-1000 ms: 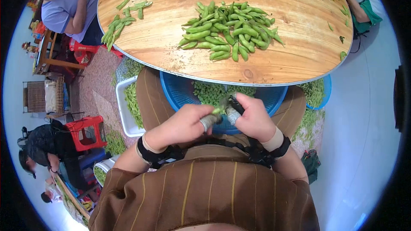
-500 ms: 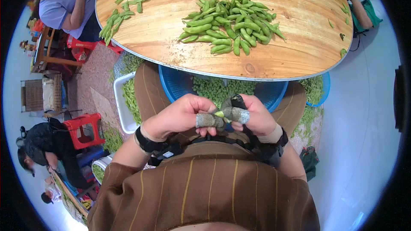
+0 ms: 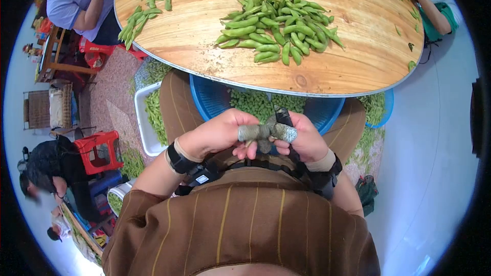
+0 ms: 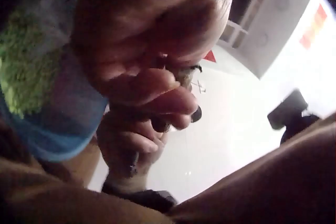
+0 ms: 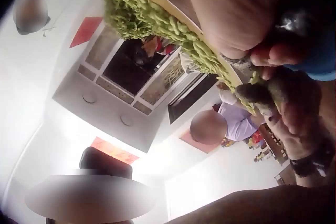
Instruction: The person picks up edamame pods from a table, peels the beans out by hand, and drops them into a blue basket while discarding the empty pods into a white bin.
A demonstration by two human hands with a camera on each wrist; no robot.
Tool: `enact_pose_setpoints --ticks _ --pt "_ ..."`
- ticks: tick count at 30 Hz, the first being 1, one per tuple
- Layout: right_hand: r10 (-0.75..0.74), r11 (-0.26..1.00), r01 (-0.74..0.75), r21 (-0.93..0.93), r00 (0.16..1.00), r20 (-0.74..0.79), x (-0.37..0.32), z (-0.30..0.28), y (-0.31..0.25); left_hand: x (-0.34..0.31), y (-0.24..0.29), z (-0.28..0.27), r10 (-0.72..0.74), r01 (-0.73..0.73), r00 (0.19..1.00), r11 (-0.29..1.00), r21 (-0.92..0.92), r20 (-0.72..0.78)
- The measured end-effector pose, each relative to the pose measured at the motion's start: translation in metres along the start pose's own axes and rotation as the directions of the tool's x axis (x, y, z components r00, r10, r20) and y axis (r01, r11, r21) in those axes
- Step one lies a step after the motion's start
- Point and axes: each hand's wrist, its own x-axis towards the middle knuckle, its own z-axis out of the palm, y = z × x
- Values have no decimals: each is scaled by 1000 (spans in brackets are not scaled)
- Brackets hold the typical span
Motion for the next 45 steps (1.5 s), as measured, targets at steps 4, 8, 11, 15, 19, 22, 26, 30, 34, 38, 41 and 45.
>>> enact_pose_setpoints --ticks 4,8,11,15,19,22,26,30,34,38,41,45 --pt "-53 996 44 -73 991 -126 4 -6 10 6 -13 -4 -23 17 1000 963 -269 -17" --pt "-196 937 120 -329 958 -211 1 -10 14 25 -16 -12 4 0 851 1000 6 -526" --pt "-303 892 170 -418 912 -277 -11 -14 5 22 -13 -17 55 42 833 986 162 -550" --pt "-535 680 89 -728 739 -410 -52 -31 -19 21 -16 -16 87 24 899 969 247 -429" --pt "-744 450 -221 -865 443 -500 -117 -84 -31 28 -28 -18 46 41 928 974 223 -370" --pt "-884 86 -598 -797 324 -338 -145 -99 -28 39 -48 -29 458 -114 845 656 746 -274" --pt "-871 155 -373 -915 386 -305 -119 -58 -24 32 -21 -3 462 -52 851 551 833 -252" --pt "-690 18 97 -995 721 58 -51 0 -17 33 -17 12 357 -142 928 612 778 -111" --pt "-562 -42 271 -962 789 247 -16 1 -11 14 -1 26 241 -200 970 777 597 11" --pt "-438 -76 264 -961 857 270 -13 11 -8 5 -1 22 13 -1 1000 917 398 -26" --pt "-472 -166 193 -967 845 250 -10 22 -4 6 13 26 -59 88 996 845 527 -72" --pt "-546 -187 130 -974 811 213 -8 15 -12 11 1 21 -2 -4 1000 956 294 20"
